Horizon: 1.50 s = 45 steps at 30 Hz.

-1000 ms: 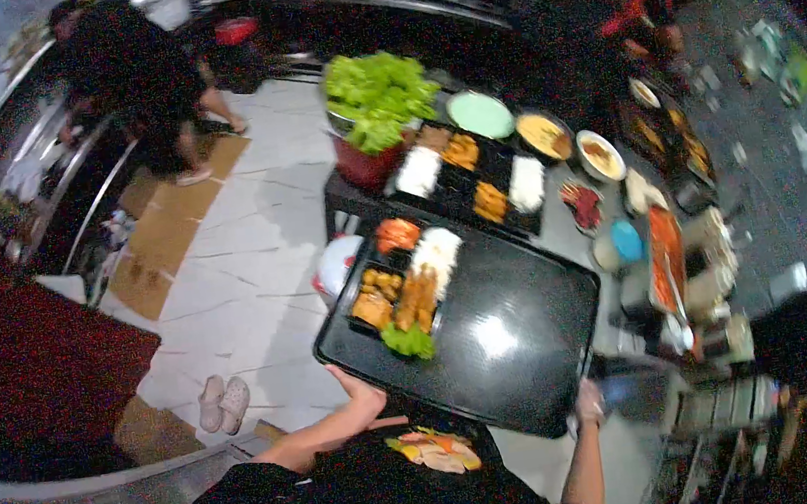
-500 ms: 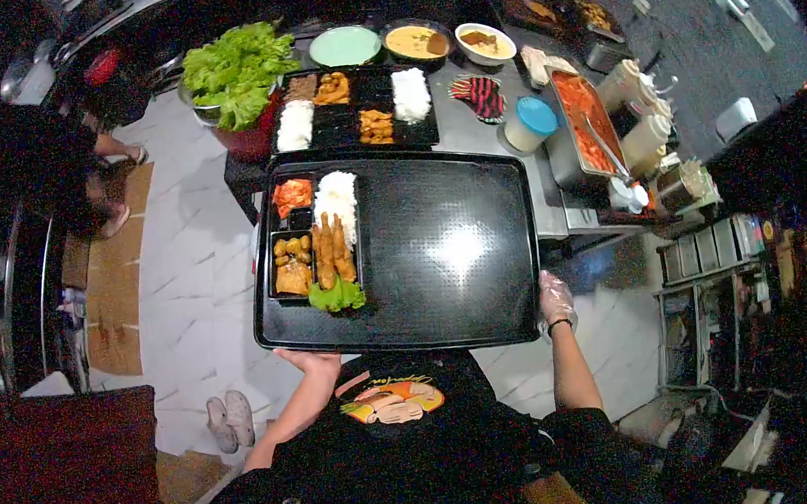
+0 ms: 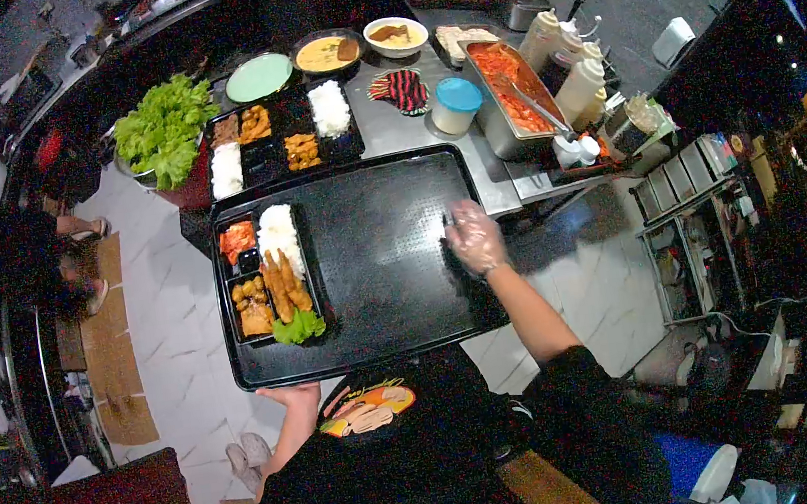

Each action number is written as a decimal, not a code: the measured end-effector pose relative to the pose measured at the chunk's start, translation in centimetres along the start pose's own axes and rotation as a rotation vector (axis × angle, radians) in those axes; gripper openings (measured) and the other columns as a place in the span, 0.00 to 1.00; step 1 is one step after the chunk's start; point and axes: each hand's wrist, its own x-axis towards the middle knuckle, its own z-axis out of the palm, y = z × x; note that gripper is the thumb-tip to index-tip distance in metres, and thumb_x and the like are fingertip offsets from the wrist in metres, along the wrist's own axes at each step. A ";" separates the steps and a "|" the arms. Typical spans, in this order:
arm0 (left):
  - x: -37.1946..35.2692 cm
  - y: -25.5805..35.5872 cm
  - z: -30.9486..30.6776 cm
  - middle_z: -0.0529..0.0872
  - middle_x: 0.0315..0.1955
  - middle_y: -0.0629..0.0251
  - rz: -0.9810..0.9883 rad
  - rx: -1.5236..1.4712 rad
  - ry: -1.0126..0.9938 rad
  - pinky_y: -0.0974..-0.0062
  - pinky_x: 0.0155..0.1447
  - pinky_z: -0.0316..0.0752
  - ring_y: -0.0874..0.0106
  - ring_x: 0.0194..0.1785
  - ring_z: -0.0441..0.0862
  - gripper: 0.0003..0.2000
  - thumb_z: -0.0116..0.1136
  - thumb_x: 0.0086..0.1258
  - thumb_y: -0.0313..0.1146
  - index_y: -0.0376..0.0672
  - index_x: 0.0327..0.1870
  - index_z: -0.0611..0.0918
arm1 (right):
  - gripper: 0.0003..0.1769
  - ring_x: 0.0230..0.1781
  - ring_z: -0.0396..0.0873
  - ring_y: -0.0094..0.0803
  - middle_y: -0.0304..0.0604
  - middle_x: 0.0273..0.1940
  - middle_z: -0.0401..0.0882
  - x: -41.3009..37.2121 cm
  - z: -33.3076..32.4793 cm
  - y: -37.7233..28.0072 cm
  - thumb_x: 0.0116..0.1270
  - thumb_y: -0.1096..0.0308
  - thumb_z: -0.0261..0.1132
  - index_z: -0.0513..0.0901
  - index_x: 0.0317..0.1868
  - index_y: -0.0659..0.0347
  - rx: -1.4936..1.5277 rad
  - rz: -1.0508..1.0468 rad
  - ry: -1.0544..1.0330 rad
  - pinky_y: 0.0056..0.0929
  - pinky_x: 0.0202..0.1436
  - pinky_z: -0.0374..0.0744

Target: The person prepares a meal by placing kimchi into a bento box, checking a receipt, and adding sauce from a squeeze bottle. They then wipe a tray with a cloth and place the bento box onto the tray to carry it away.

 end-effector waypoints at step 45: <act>2.2 -0.3 -1.6 0.65 0.64 0.69 -0.027 0.048 -0.034 0.56 0.64 0.62 0.61 0.64 0.63 0.47 0.18 0.51 0.79 0.54 0.64 0.64 | 0.17 0.43 0.74 0.49 0.50 0.43 0.75 -8.2 -1.3 2.8 0.57 0.63 0.59 0.73 0.46 0.57 -0.004 0.435 0.274 0.45 0.46 0.72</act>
